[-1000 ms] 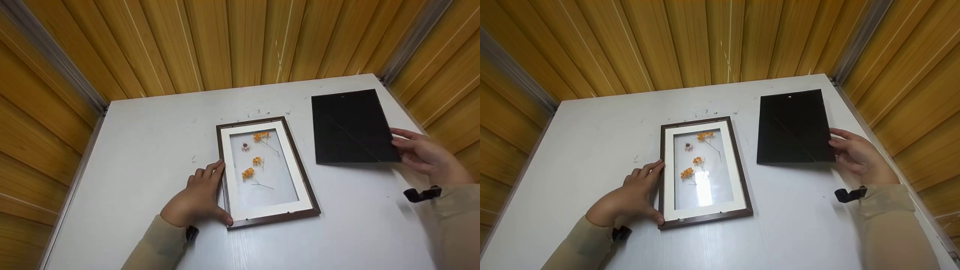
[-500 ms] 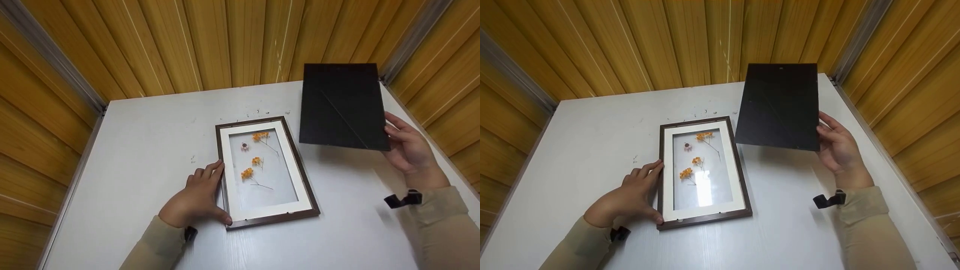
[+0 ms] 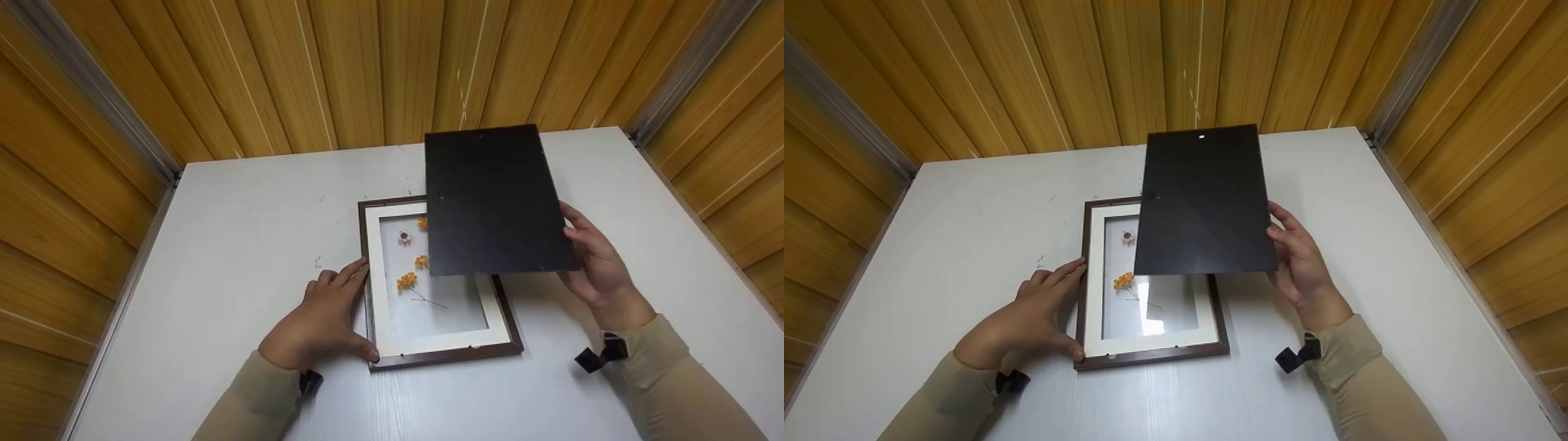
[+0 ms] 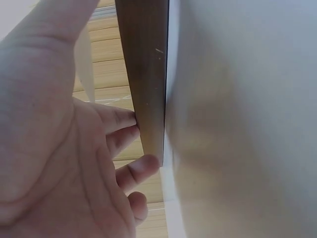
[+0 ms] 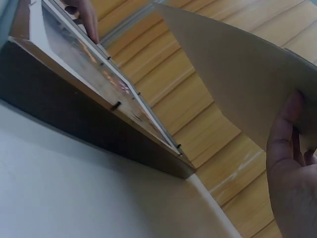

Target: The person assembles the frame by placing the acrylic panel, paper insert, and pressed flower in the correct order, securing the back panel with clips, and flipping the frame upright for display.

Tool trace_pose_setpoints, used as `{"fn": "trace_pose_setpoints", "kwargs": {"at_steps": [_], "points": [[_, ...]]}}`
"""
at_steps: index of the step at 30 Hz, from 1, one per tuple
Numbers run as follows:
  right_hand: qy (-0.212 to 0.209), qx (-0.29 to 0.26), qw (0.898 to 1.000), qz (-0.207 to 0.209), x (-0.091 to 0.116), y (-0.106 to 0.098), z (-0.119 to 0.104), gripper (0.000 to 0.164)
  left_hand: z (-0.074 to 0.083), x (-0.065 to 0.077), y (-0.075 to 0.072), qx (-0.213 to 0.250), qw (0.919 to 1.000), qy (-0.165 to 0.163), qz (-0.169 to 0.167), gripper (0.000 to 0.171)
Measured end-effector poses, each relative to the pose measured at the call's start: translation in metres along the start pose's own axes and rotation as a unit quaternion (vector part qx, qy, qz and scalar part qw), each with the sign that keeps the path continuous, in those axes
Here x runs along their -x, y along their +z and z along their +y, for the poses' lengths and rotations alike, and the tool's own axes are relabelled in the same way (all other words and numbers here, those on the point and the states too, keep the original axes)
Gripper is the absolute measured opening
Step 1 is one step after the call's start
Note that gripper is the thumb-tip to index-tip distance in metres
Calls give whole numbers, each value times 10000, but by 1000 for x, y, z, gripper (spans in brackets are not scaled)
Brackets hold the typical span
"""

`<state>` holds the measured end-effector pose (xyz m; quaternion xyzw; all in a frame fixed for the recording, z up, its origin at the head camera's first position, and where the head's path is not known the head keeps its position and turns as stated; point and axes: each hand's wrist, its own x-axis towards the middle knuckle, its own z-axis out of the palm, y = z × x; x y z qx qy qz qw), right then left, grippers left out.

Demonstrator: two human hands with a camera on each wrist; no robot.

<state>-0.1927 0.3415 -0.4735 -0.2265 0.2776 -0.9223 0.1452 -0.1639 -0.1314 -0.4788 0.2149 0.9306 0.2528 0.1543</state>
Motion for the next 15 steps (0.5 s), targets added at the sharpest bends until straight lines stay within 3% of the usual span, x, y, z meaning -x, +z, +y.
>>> {"fn": "trace_pose_setpoints", "kwargs": {"at_steps": [5,10,15], "points": [[441,332,9983,-188,7,6,19,54,0,2,0,100,9999,-20,-46,164],[896,815,9926,53,11,13,31,59,2,5,-3,125,9998,-115,-83,163],[1107,1595,9804,327,14,18,39,62,4,6,-5,98,9998,-136,-113,164]]}}
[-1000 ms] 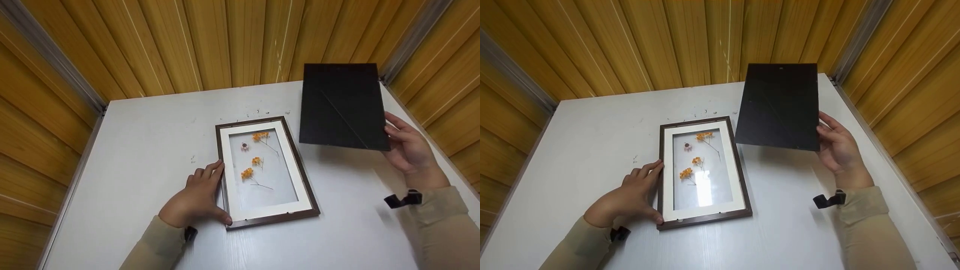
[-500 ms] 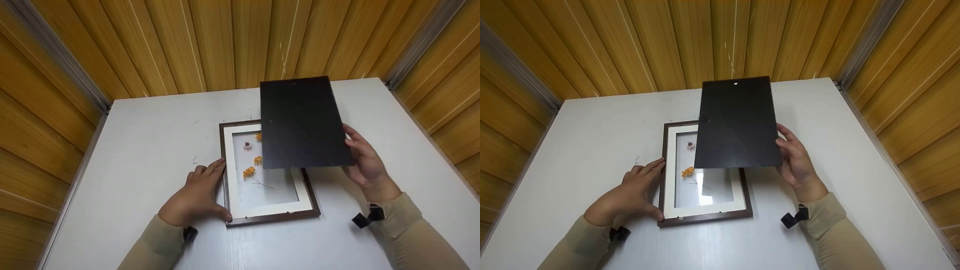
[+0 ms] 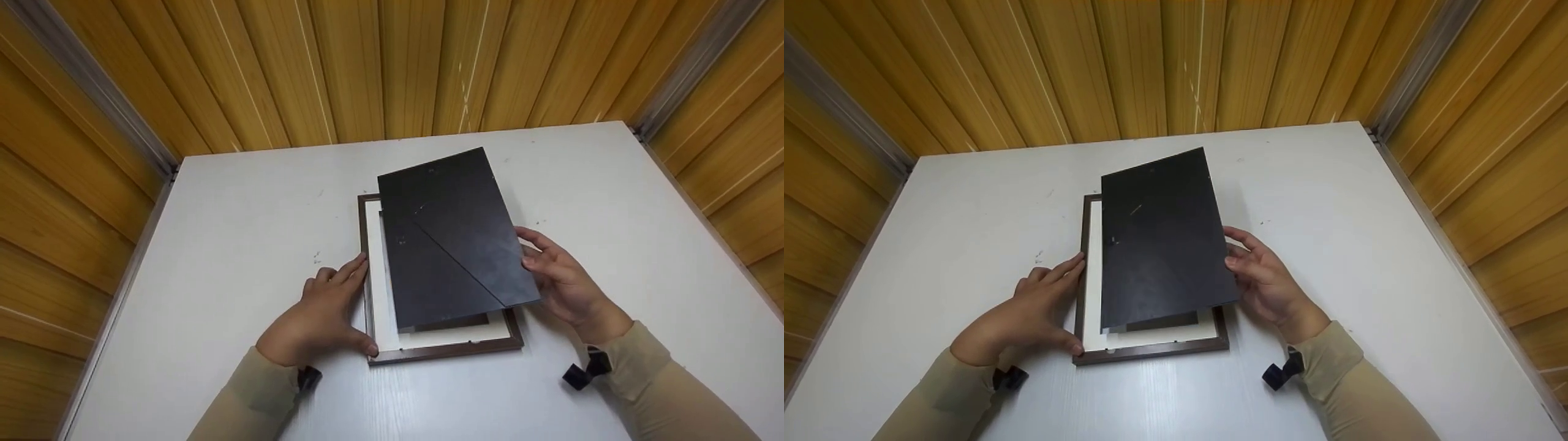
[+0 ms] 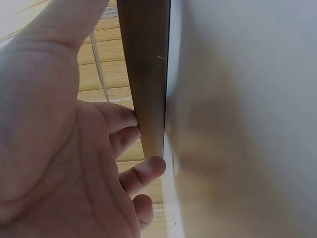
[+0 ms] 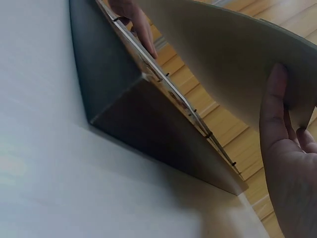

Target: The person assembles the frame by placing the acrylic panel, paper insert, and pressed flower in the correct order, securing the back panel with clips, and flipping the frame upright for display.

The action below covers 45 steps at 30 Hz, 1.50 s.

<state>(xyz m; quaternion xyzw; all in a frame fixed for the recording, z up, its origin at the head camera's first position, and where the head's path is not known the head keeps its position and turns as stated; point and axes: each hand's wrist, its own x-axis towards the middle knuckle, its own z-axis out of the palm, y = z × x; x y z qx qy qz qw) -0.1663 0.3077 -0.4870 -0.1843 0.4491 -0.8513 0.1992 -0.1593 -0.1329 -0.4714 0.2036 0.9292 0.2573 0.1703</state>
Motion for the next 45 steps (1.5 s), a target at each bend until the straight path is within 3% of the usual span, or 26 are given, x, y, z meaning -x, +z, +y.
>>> {"fn": "trace_pose_setpoints", "kwargs": {"at_steps": [4,12,19,23,27,31,45], "points": [[100,432,9990,97,0,5,4,61,0,0,-1,-43,10000,-32,-7,162],[262,538,9982,41,-2,16,18,57,-1,3,-1,-38,10000,-2,-8,161],[452,860,9947,333,-3,21,21,54,-1,5,-1,24,10000,-84,-24,160],[641,943,9925,444,-3,20,20,66,0,5,-1,9,9998,-181,-37,160],[796,1550,9835,482,-4,18,18,82,-2,3,-1,-5,9999,-124,-60,161],[826,2379,9661,562,-4,14,15,84,-2,3,-1,-23,9999,-85,-106,162],[838,2675,9583,561,-1,11,9,80,-1,4,-1,-9,9999,-116,-112,159]]}}
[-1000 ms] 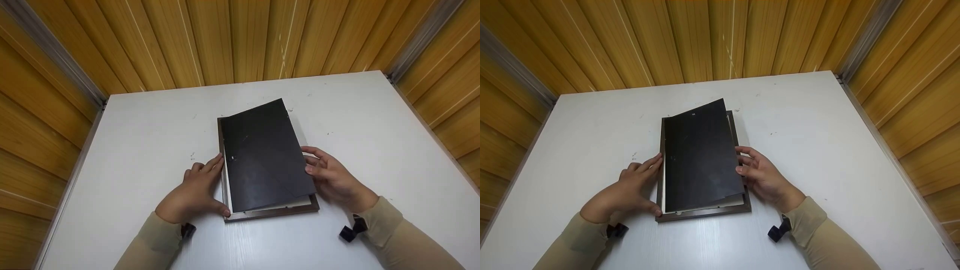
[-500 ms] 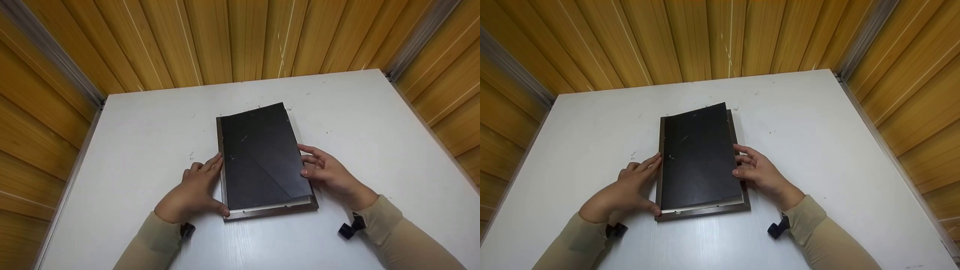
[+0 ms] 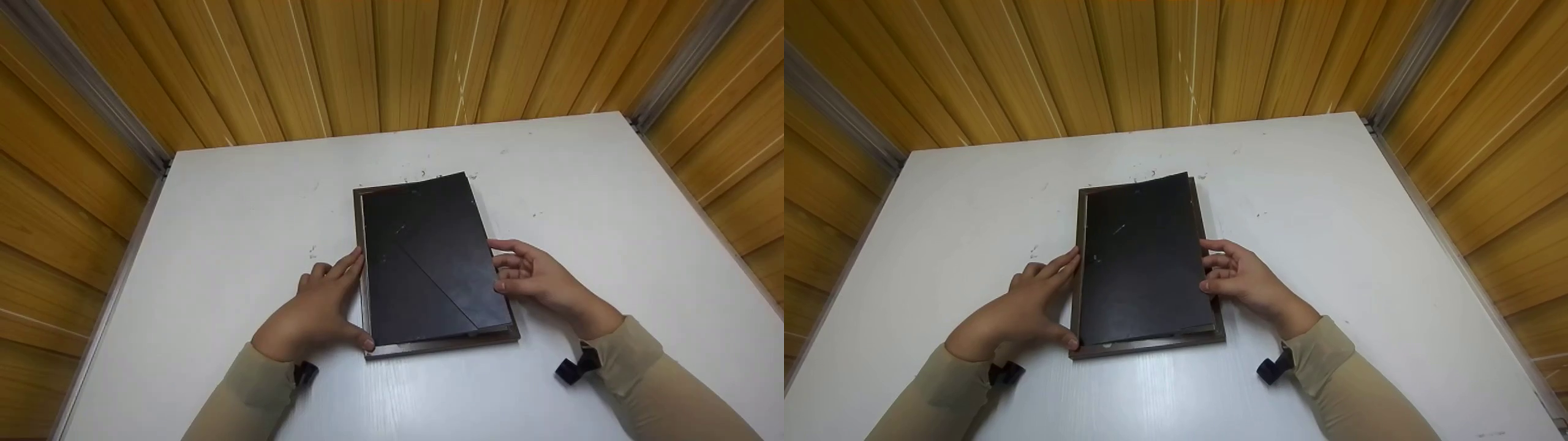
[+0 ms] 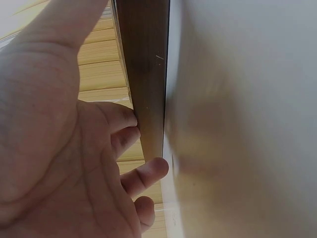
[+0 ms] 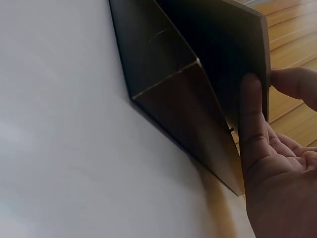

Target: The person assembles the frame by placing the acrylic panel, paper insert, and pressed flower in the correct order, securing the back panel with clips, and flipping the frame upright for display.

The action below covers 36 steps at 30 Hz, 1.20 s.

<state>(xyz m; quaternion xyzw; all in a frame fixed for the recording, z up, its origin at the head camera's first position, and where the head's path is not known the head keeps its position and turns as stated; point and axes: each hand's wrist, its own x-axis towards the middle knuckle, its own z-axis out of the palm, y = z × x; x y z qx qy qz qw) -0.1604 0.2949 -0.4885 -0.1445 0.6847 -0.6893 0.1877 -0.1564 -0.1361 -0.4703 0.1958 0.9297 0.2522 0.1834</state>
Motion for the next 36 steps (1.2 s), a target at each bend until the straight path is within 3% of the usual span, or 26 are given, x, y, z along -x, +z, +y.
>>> {"fn": "trace_pose_setpoints", "kwargs": {"at_steps": [6,14,20,28,36], "points": [[-118,530,9983,230,-1,1,0,79,1,0,1,-21,10000,-74,4,159],[447,1773,9823,416,-2,0,1,83,1,0,1,4,10000,-66,27,159],[317,2167,9749,401,-3,1,1,80,1,-1,1,-3,9999,-104,43,160],[-229,2330,9717,305,-2,3,3,74,0,0,0,4,10000,-11,-11,160],[26,1833,9828,238,-2,-1,7,61,0,1,0,46,10000,-29,-48,157]]}}
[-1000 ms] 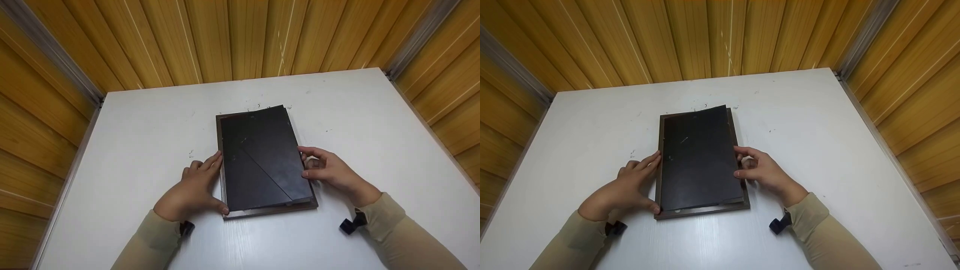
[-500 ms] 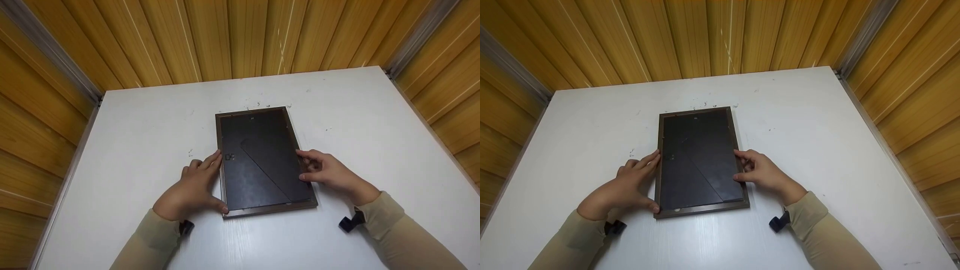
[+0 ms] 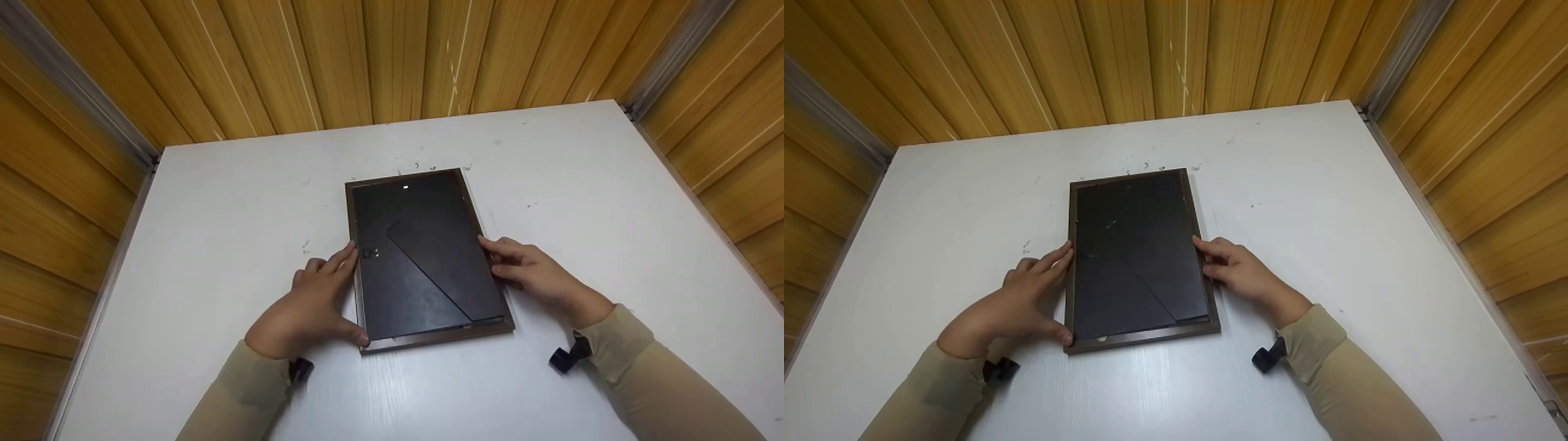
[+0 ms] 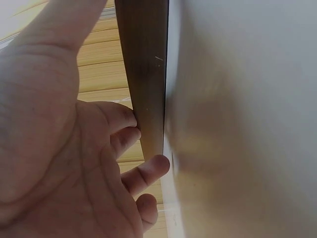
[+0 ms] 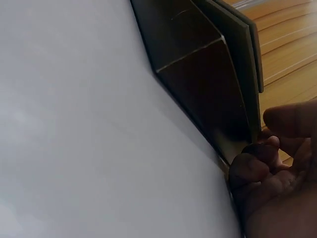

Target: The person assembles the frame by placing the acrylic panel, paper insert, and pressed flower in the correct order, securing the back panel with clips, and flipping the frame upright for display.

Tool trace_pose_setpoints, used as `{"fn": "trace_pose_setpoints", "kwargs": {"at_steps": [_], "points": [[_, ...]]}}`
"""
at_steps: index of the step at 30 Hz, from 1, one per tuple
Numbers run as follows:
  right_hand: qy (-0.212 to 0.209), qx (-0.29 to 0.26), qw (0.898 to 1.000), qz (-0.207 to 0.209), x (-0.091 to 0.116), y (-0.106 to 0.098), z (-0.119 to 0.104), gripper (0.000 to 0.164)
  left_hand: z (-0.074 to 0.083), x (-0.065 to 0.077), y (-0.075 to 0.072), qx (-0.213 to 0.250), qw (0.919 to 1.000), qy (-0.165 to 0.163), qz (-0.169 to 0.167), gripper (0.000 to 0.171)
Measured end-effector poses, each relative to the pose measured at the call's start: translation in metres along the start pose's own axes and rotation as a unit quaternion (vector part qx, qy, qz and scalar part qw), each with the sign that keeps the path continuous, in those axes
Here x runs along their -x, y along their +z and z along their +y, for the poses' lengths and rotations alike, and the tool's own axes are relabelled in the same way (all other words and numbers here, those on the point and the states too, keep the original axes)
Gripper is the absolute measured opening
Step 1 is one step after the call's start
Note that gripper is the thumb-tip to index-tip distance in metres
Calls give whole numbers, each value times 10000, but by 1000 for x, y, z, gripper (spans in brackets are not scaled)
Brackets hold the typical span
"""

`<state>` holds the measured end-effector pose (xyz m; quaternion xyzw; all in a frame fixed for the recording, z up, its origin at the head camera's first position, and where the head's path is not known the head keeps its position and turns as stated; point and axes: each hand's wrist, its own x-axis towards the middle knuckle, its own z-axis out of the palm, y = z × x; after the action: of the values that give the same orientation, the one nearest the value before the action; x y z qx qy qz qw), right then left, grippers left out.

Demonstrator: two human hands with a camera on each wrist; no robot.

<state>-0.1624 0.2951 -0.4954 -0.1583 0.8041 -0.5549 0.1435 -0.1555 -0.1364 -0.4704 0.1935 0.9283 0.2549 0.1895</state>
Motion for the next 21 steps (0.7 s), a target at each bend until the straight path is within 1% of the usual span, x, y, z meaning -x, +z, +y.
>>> {"fn": "trace_pose_setpoints", "kwargs": {"at_steps": [2,4,7,13,16,21], "points": [[-33,-25,10000,19,-1,0,1,64,0,0,-1,-13,10000,6,2,157],[-130,101,9998,100,-2,0,3,68,0,0,-1,-23,10000,19,8,156],[-221,64,9993,283,-4,2,4,72,0,1,-2,-14,10000,26,27,156],[-371,225,9971,619,-8,9,5,66,1,1,-3,-18,9999,102,-2,157],[-379,241,9966,692,-8,11,5,64,1,1,-3,-8,10000,87,-29,158],[-247,278,9967,721,-8,12,2,65,1,0,-3,-12,10000,80,-52,160]]}}
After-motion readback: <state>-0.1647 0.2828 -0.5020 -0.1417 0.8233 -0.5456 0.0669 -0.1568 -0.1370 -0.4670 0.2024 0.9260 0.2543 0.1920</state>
